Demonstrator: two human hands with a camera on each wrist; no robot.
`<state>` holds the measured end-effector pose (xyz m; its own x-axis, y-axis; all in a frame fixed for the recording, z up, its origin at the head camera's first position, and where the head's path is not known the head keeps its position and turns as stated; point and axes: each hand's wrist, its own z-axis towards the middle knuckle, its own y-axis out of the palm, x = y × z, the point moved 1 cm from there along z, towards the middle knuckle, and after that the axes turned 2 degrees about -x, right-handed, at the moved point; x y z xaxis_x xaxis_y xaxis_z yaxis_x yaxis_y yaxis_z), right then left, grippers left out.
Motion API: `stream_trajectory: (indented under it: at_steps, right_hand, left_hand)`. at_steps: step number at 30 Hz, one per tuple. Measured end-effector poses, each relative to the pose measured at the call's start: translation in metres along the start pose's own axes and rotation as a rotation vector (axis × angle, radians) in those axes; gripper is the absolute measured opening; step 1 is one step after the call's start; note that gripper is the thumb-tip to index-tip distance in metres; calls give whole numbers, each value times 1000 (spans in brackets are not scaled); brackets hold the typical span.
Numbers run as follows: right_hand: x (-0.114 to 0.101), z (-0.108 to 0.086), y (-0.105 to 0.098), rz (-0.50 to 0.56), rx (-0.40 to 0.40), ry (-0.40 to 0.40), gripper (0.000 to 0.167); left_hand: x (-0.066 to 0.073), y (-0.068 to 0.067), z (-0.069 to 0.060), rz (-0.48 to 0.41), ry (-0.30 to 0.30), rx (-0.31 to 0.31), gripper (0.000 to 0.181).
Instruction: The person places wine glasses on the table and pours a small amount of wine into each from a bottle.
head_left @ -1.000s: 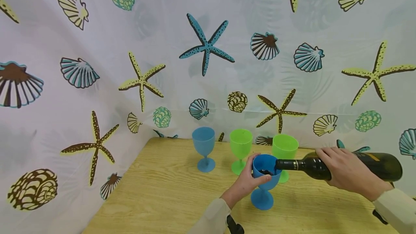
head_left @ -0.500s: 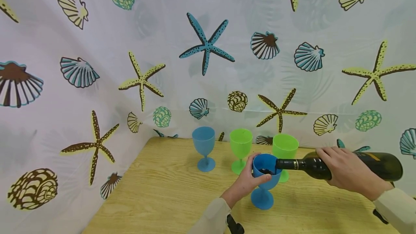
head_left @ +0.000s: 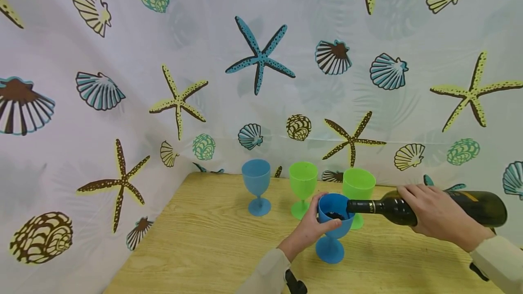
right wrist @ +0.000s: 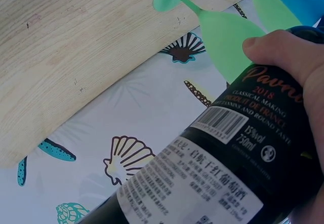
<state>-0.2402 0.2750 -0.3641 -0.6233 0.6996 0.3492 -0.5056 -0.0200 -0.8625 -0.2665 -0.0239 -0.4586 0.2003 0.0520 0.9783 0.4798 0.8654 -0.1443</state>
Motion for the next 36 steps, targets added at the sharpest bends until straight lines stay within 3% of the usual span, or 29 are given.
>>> stream_trajectory:
  at_steps: [17, 26, 36]
  right_hand:
    - [-1, -1, 0, 25, -51, 39, 87]
    - [-8, -7, 9, 129, -66, 109, 88]
    - [-16, -18, 24, 277, -105, 240, 88]
  left_hand:
    - [-2, -1, -1, 7, 7, -4, 76]
    - [0, -1, -1, 3, 12, -5, 74]
    - [1, -1, -2, 15, -1, 0, 75]
